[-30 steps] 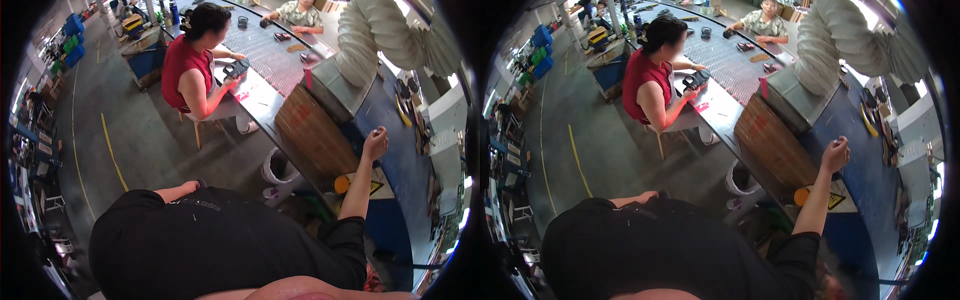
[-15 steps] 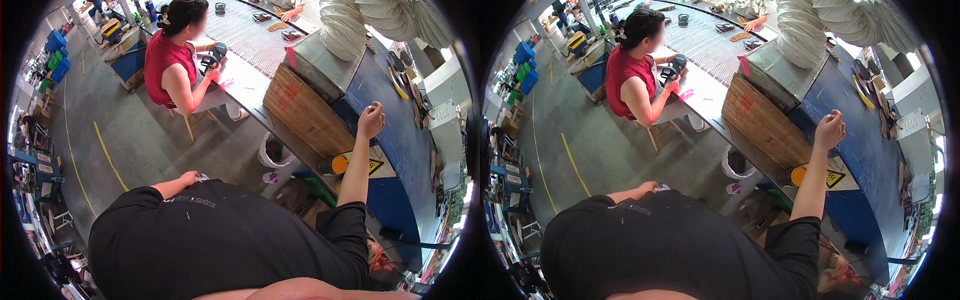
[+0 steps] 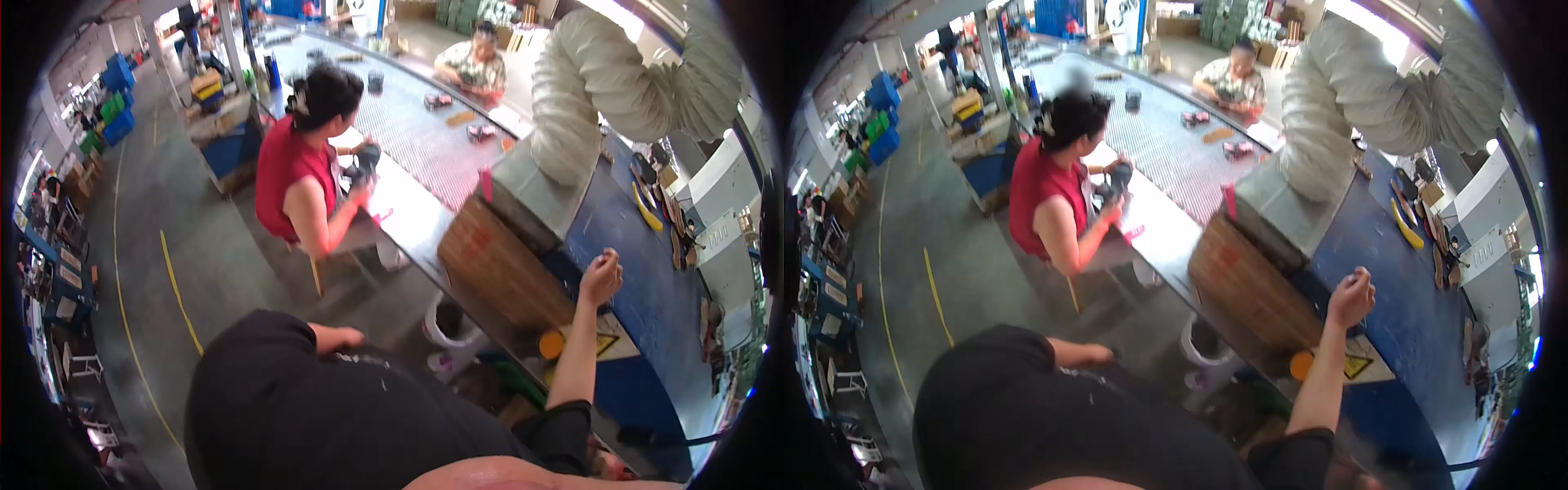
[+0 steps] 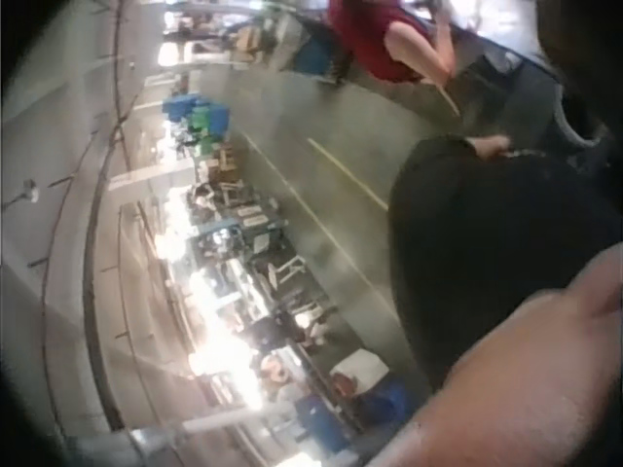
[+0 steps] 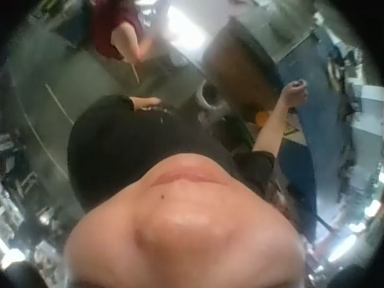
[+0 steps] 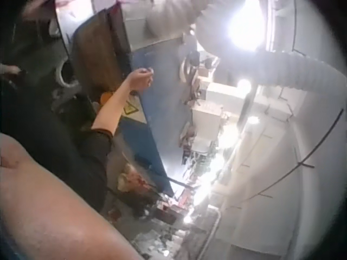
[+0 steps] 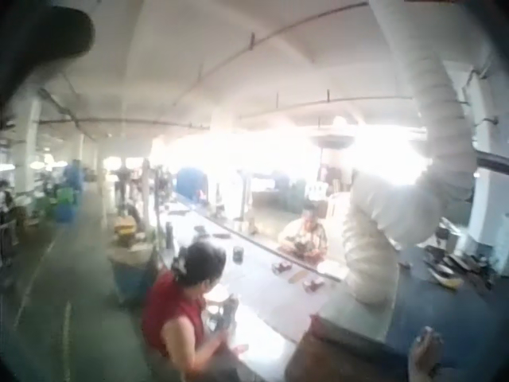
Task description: The person walks to a workstation, fits sandals onto shoe lasts, and presses them using a machine. The person then folds a packet under the machine before continuing to mount and press sandals onto shoe lasts.
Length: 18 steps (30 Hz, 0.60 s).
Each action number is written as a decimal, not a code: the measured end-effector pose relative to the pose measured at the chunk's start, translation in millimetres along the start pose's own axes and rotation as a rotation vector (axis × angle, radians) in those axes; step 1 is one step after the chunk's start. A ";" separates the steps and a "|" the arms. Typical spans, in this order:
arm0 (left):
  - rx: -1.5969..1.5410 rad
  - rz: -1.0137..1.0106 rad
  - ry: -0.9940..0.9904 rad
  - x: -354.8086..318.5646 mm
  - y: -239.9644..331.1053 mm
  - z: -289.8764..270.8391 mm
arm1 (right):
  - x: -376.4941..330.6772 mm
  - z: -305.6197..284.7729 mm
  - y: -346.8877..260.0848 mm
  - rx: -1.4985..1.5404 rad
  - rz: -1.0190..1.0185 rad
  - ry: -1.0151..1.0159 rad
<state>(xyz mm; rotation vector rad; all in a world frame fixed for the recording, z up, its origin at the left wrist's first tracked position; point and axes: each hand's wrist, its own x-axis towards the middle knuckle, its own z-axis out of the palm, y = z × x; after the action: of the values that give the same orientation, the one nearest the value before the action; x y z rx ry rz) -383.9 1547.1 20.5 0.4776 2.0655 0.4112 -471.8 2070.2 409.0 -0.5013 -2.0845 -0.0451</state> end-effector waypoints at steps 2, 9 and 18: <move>0.232 0.088 0.096 4.8 2.4 -13.0 | 0.4 1.4 2.7 -0.016 -0.046 -0.089; -0.225 -0.097 0.451 -45.3 -42.3 -1.9 | -1.3 -9.2 3.2 -0.059 -0.003 -0.119; -0.276 -0.420 0.178 -207.4 -158.4 217.5 | 6.1 12.4 15.6 -0.114 -0.053 -0.070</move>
<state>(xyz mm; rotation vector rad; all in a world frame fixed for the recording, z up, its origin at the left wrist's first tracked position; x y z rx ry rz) -124.3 1330.2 -10.6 -0.1638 2.1655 0.4872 -478.8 2089.3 404.8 -0.5227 -2.1719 -0.1813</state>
